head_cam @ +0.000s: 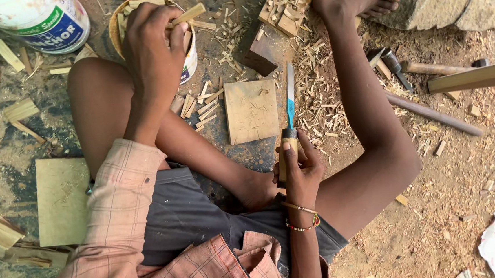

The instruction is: The person sits on the ground and uses a chisel to carve small rectangular wooden pieces. They hold the wood with one hand and the chisel with the other, shaving off thin strips of wood and placing the finished pieces into a nearby container.

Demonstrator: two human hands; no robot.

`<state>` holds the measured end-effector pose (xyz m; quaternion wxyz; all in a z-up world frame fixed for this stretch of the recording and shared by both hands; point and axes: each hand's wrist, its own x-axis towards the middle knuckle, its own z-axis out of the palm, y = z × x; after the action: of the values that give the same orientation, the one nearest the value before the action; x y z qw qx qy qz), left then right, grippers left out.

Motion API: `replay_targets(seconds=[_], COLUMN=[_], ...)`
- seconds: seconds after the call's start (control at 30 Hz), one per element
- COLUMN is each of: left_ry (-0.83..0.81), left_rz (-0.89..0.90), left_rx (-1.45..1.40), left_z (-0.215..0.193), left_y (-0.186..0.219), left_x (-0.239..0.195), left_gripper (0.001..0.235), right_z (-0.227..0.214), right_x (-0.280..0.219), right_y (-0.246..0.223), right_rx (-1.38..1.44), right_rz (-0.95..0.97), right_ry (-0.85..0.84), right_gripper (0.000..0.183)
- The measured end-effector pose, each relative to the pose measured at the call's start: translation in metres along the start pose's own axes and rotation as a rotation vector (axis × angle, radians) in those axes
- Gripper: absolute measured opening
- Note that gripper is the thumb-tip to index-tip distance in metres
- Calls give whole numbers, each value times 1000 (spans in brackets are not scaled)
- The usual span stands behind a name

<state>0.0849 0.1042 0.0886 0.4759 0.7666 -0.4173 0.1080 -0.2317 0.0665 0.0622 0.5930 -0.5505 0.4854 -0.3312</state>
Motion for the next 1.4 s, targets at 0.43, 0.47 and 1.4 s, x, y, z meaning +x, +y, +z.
replay_targets(seconds=[0.43, 0.47, 1.4], left_ry=[109, 109, 112], left_rz=[-51, -42, 231], left_rx=[-109, -97, -57], left_z=[-27, -26, -20], left_y=[-44, -45, 13], left_x=[-7, -6, -26], left_gripper=[25, 24, 21], right_z=[6, 7, 7], right_x=[-5, -5, 1], right_y=[-9, -9, -2], right_rx=[-34, -40, -21], right_rz=[78, 73, 63], right_ry=[-41, -42, -20], right_gripper=[61, 60, 55])
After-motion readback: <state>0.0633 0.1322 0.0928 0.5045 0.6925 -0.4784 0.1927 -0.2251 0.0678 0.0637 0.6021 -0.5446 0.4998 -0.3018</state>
